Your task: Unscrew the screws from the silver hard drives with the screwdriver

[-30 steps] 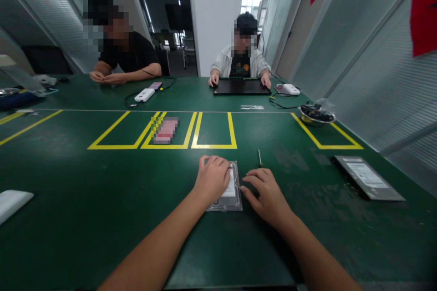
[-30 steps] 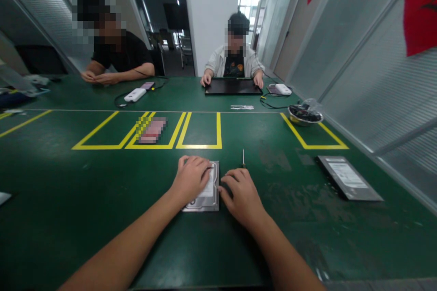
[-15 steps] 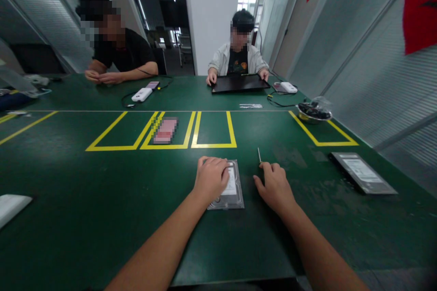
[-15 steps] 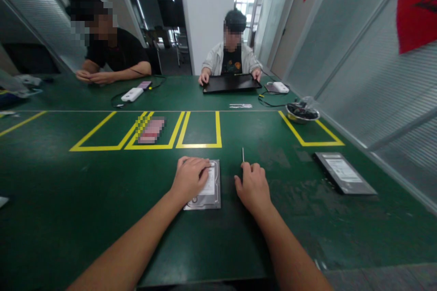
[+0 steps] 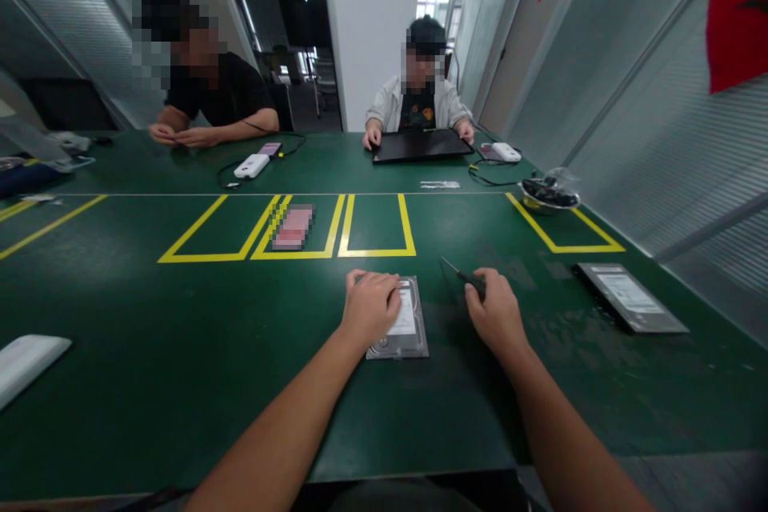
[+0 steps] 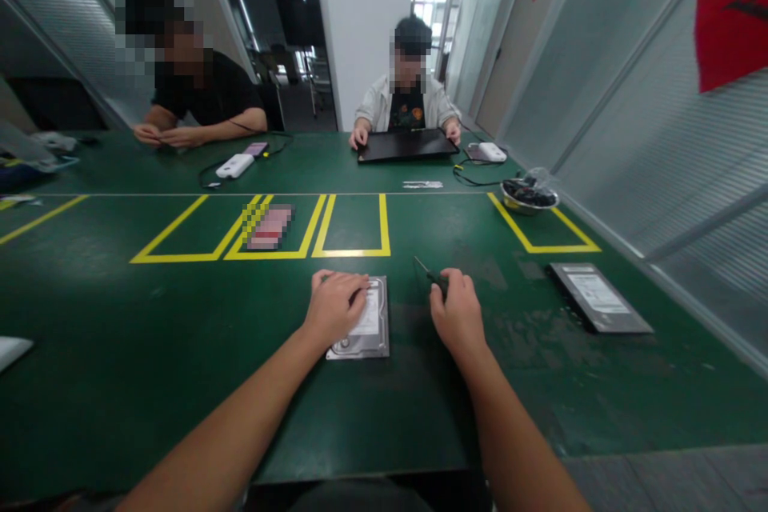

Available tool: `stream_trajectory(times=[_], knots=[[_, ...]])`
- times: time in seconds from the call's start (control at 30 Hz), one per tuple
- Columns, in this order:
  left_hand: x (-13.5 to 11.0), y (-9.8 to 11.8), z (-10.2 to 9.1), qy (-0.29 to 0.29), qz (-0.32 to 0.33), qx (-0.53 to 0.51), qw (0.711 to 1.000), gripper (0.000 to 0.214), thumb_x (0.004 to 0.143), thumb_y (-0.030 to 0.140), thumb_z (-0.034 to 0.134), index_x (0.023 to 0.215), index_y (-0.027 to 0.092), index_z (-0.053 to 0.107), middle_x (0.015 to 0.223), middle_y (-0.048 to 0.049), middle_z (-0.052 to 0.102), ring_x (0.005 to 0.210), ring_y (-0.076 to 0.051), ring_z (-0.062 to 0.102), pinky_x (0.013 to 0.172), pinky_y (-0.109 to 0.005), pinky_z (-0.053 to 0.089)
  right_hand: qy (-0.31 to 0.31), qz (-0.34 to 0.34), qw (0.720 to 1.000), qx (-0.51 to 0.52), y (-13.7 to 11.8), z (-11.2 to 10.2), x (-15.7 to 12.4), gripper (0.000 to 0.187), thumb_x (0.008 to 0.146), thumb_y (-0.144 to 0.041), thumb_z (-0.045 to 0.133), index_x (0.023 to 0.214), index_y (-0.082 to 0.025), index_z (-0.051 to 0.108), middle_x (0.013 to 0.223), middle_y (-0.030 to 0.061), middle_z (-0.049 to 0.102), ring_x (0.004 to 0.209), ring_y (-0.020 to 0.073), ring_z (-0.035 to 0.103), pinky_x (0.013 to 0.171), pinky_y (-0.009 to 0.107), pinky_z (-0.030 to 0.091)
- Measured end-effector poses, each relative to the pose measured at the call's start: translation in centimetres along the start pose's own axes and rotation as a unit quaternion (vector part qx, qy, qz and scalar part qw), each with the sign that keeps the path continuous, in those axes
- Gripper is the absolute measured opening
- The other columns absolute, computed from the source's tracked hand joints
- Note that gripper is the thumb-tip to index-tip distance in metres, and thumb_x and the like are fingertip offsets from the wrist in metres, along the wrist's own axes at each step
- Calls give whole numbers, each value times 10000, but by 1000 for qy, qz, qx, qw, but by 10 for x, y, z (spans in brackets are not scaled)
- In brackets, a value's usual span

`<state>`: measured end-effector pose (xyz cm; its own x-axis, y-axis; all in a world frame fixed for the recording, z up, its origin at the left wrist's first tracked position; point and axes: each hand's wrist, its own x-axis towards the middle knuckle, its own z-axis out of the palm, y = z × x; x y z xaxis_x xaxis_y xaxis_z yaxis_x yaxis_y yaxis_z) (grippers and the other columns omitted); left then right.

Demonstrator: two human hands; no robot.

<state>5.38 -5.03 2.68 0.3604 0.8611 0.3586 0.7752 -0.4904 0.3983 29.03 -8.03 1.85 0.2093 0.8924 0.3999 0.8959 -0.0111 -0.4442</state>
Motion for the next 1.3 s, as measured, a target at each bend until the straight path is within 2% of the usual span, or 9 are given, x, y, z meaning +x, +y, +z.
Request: stream_trajectory(times=[0.1,0.17,0.3,0.4,0.57,0.67,0.83,1.1,1.3], knots=[[2,0,-2,-8,9,19,1000,235,900,225,466,956,248,693,1050,-35,735,980,-229,635,1006,-472,278,90,24,991,91,6,-7,7,293,835,-377,579,1026,-156,600,947,93,618,822,208,581,783,373,493],[5,0,-3,-17,15,33,999,235,905,232,463,946,239,695,1010,-42,740,953,-226,643,1005,-456,307,115,50,979,161,6,-11,11,342,811,-424,622,1032,-161,628,933,73,627,725,165,572,713,345,509],[11,1,-5,-46,17,60,997,243,914,248,458,916,219,700,937,-62,742,902,-229,653,979,-419,384,124,75,944,298,-4,-19,17,395,804,-432,642,1076,-145,645,903,67,649,729,150,607,686,325,533],[13,5,-5,-57,15,85,995,254,917,252,454,922,207,704,921,-69,741,877,-226,662,1023,-410,395,126,76,923,356,-18,-25,24,398,823,-414,628,1115,-144,627,903,65,679,720,146,637,674,326,551],[8,15,-3,-42,5,144,989,223,902,243,477,906,181,691,901,-64,735,868,-215,671,1010,-365,445,146,1,891,429,-38,-32,38,463,816,-344,665,1237,-212,524,946,56,707,768,158,682,629,290,554],[5,16,-2,-24,10,139,990,219,903,238,481,940,180,690,944,-56,738,894,-211,676,1005,-360,460,163,-51,884,435,-44,-28,46,461,820,-300,672,1240,-256,486,908,28,704,745,148,680,642,285,546],[3,6,4,-1,12,102,995,275,923,253,468,1046,201,708,1066,-38,741,956,-194,687,1044,-372,446,195,-96,895,389,-47,-7,57,412,823,-309,673,1205,-260,527,950,25,687,780,144,664,720,310,547],[5,-2,7,33,8,64,997,276,911,275,492,1033,227,735,1045,-20,753,948,-183,699,1029,-364,468,185,-93,917,342,-41,30,57,427,854,-328,633,1247,-223,503,941,41,691,765,146,656,732,317,541],[6,-3,8,44,9,49,998,257,901,273,504,986,236,744,1019,-6,759,918,-182,702,1028,-370,470,188,-83,919,337,-39,36,54,411,863,-324,621,1240,-216,499,889,33,678,732,147,651,705,313,535]])
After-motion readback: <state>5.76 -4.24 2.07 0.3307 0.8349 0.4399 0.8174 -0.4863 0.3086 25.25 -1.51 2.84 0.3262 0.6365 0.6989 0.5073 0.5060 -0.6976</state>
